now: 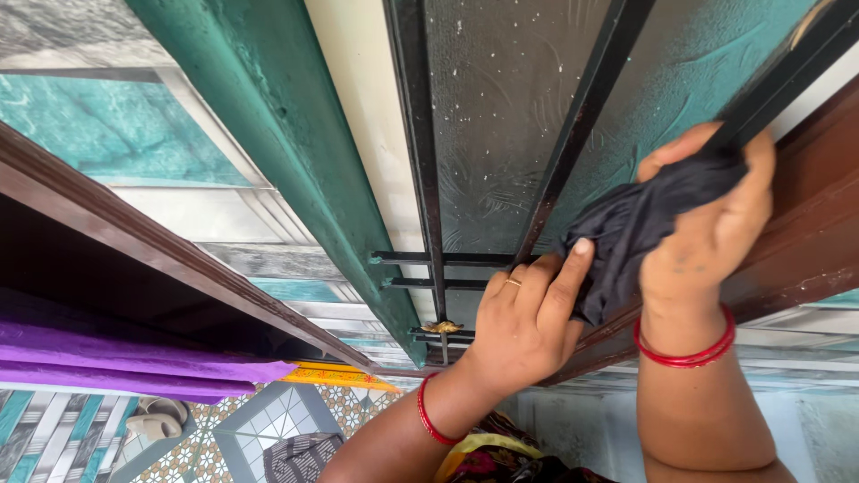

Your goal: The person cleans the metal bars and the glass of a window frame by hand using a dark cloth.

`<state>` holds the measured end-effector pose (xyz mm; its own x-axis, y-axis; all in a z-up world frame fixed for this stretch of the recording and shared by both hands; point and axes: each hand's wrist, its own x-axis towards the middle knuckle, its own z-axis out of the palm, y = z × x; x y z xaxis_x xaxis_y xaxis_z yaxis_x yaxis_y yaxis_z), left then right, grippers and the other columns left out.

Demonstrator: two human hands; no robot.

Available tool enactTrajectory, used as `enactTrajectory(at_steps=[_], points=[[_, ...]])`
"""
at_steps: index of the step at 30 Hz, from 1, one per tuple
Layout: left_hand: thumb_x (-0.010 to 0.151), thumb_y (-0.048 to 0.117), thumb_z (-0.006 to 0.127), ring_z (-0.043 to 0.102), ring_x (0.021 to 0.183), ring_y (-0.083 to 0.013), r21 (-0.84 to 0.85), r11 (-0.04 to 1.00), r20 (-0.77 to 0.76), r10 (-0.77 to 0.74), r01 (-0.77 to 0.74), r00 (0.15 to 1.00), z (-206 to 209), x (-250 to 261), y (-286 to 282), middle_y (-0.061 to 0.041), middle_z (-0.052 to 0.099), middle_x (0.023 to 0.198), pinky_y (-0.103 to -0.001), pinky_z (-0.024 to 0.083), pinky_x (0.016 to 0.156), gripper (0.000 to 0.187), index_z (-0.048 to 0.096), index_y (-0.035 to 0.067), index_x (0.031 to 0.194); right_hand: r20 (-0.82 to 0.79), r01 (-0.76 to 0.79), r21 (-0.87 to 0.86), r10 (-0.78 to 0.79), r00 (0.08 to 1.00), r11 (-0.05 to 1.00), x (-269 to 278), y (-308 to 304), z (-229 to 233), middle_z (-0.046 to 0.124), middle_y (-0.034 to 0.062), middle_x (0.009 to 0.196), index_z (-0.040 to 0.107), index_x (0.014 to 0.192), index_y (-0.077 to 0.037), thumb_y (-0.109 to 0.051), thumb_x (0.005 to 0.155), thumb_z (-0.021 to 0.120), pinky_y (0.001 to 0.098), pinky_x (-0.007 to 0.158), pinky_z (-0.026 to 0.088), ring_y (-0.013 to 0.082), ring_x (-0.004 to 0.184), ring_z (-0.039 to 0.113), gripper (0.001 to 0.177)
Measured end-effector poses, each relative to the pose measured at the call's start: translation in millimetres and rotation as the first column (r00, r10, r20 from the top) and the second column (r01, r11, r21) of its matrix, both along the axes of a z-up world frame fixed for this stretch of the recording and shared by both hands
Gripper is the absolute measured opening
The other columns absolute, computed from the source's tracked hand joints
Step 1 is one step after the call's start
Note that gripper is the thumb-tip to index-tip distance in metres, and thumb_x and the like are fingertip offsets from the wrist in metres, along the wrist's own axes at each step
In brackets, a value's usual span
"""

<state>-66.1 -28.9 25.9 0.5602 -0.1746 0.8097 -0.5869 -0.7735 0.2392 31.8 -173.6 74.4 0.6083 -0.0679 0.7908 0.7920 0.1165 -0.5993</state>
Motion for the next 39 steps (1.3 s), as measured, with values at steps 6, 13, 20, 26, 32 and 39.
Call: enactTrajectory(at_steps=[6, 13, 20, 26, 32, 39], points=[[0.084, 0.016, 0.071, 0.058, 0.088, -0.0320, 0.016, 1.000, -0.140, -0.005, 0.007, 0.990, -24.9, -16.0, 0.0, -0.017, 0.055, 0.105, -0.042, 0.049, 0.080, 0.071, 0.049, -0.006, 0.148, 0.045, 0.399, -0.339, -0.409, 0.911, 0.852, -24.1, 8.1, -40.9, 0.064, 0.0116, 0.101, 0.051, 0.121, 0.002, -0.016, 0.114, 0.056, 0.0322, 0.090, 0.053, 0.0204, 0.091, 0.065, 0.019], [0.081, 0.011, 0.070, 0.059, 0.090, -0.0312, -0.074, 0.996, -0.161, -0.064, 0.053, 0.985, -25.4, -24.3, 13.7, -0.015, 0.057, 0.107, -0.042, 0.049, 0.081, 0.069, 0.052, 0.000, 0.146, 0.014, 0.418, -0.310, -0.436, 0.900, 0.854, -31.3, 18.8, -46.7, 0.066, 0.0132, 0.108, 0.055, 0.125, 0.002, -0.007, 0.107, 0.056, 0.0325, 0.091, 0.053, 0.0213, 0.093, 0.066, 0.020], [0.091, 0.008, 0.067, 0.056, 0.091, -0.0237, 0.077, 0.997, 0.130, -0.014, 0.004, 0.991, 46.6, -12.6, 16.3, -0.012, 0.058, 0.119, -0.035, 0.044, 0.079, 0.063, 0.054, 0.008, 0.153, 0.141, 0.305, -0.232, -0.278, 0.950, 0.924, -11.7, 2.7, 56.5, 0.061, 0.0080, 0.110, 0.051, 0.128, 0.002, -0.025, 0.120, 0.051, 0.0271, 0.089, 0.050, 0.0146, 0.094, 0.060, 0.028], [0.097, 0.020, 0.062, 0.053, 0.080, -0.0176, 0.115, 0.983, 0.408, 0.082, -0.141, 0.909, 76.8, 27.7, 7.9, -0.006, 0.061, 0.106, -0.032, 0.036, 0.071, 0.045, 0.064, 0.010, 0.142, 0.228, 0.327, -0.282, -0.268, 0.936, 0.902, -1.8, -10.4, 89.9, 0.059, 0.0073, 0.111, 0.049, 0.132, 0.002, -0.030, 0.123, 0.050, 0.0252, 0.086, 0.048, 0.0135, 0.091, 0.057, 0.033], [0.095, 0.034, 0.056, 0.059, 0.077, -0.0159, 0.146, 0.989, 0.493, -0.046, -0.031, 0.869, 47.1, 50.6, 15.9, -0.002, 0.060, 0.096, -0.032, 0.036, 0.069, 0.043, 0.070, 0.009, 0.128, 0.157, 0.213, -0.205, -0.183, 0.971, 0.955, -0.1, -4.4, 39.0, 0.058, 0.0072, 0.112, 0.047, 0.136, 0.002, -0.035, 0.124, 0.051, 0.0238, 0.085, 0.046, 0.0128, 0.090, 0.055, 0.039], [0.092, 0.032, 0.068, 0.060, 0.082, -0.0180, 0.191, 0.981, 0.382, -0.109, 0.037, 0.918, -7.2, 42.0, 24.4, -0.005, 0.062, 0.101, -0.035, 0.039, 0.075, 0.027, 0.066, 0.011, 0.109, 0.041, 0.261, -0.273, -0.260, 0.965, 0.926, -12.9, 0.2, -30.3, 0.062, 0.0077, 0.104, 0.051, 0.131, 0.001, -0.030, 0.117, 0.054, 0.0258, 0.084, 0.049, 0.0130, 0.087, 0.059, 0.034]])
